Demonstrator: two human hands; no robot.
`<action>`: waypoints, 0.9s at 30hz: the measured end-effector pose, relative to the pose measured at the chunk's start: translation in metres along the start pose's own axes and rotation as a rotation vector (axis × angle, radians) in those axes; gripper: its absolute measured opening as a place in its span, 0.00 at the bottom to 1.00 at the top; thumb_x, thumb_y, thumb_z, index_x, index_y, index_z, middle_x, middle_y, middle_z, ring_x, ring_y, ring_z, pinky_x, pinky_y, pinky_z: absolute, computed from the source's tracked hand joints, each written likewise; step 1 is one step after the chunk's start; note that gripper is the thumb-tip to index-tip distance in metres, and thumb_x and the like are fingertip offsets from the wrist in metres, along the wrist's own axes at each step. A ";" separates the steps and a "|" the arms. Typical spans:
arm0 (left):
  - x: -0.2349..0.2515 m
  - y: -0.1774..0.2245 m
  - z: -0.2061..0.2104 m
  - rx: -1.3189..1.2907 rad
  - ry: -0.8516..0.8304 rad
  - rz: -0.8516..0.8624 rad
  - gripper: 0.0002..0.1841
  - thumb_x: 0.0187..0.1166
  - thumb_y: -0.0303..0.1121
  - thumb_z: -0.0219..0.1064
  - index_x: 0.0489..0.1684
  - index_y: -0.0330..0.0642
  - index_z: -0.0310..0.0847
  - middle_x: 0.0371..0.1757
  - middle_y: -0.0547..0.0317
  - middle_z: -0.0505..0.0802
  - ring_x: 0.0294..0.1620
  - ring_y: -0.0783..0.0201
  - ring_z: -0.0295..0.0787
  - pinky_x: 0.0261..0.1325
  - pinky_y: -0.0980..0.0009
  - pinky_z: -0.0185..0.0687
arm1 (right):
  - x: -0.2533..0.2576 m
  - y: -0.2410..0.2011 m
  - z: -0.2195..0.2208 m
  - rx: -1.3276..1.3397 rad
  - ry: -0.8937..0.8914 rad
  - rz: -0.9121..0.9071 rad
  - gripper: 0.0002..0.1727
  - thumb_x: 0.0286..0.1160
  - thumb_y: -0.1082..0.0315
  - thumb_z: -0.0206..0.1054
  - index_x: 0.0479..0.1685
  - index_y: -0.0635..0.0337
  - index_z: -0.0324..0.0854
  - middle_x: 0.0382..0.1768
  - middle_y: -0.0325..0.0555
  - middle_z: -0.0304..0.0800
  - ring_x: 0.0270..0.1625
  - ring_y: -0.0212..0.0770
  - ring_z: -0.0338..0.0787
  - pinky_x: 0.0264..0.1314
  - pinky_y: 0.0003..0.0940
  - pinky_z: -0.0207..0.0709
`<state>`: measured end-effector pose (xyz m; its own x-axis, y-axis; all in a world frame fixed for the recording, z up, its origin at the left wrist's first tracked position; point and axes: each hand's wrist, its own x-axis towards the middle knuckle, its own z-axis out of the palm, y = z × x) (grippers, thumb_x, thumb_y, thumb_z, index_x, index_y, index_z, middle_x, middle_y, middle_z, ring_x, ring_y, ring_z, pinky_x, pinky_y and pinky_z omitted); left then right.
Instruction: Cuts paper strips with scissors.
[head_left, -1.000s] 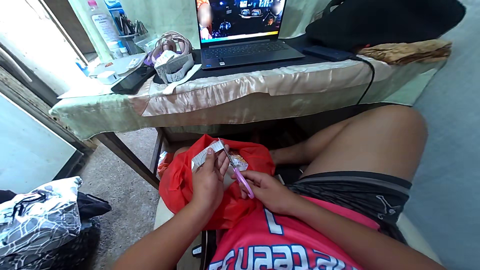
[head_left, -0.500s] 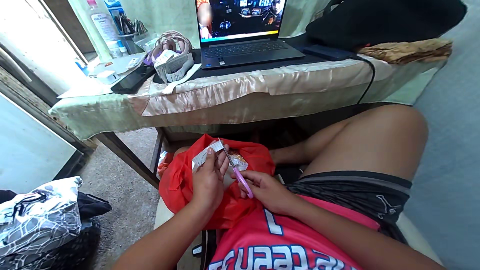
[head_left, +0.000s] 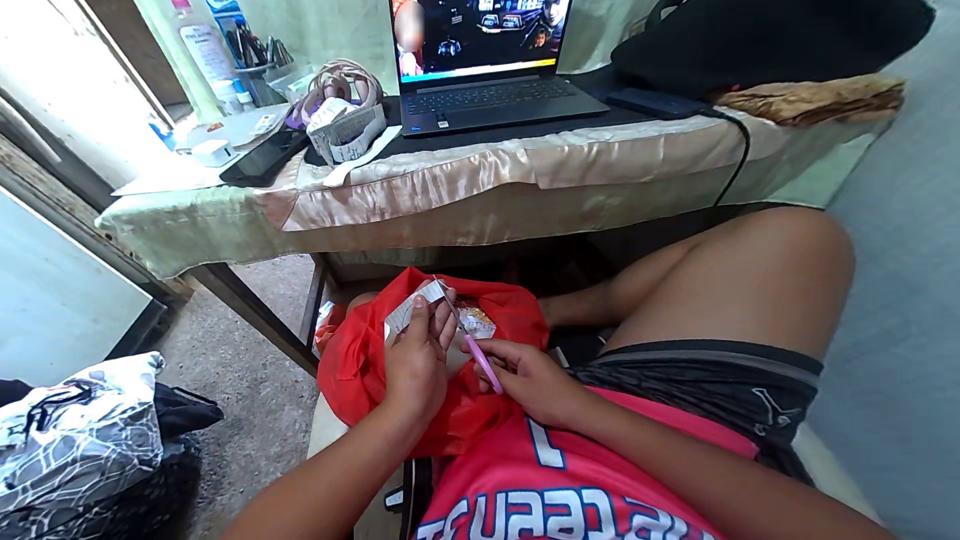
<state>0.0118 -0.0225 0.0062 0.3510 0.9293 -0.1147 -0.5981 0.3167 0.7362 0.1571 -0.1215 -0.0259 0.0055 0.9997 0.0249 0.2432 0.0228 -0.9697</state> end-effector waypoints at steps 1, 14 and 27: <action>0.000 0.000 0.000 0.002 -0.001 0.000 0.20 0.96 0.35 0.48 0.71 0.26 0.73 0.60 0.38 0.92 0.60 0.52 0.93 0.69 0.61 0.86 | 0.000 0.000 0.000 -0.001 -0.001 -0.001 0.19 0.88 0.67 0.60 0.74 0.59 0.79 0.45 0.39 0.92 0.41 0.29 0.91 0.51 0.25 0.87; -0.001 0.001 0.001 -0.002 0.005 0.008 0.20 0.96 0.35 0.48 0.70 0.25 0.72 0.60 0.38 0.91 0.61 0.51 0.93 0.69 0.61 0.86 | 0.000 -0.003 -0.001 -0.026 0.013 0.013 0.19 0.88 0.65 0.61 0.73 0.57 0.80 0.44 0.39 0.92 0.40 0.29 0.91 0.48 0.24 0.86; -0.001 0.001 0.002 -0.010 0.025 -0.004 0.19 0.95 0.35 0.50 0.69 0.26 0.72 0.58 0.39 0.92 0.59 0.53 0.94 0.66 0.62 0.88 | 0.000 -0.004 0.000 -0.025 0.016 -0.011 0.21 0.87 0.63 0.62 0.75 0.57 0.79 0.45 0.39 0.92 0.42 0.29 0.90 0.50 0.25 0.86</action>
<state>0.0119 -0.0236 0.0084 0.3357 0.9324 -0.1342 -0.6037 0.3223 0.7292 0.1557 -0.1218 -0.0220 0.0180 0.9990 0.0397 0.2673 0.0335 -0.9630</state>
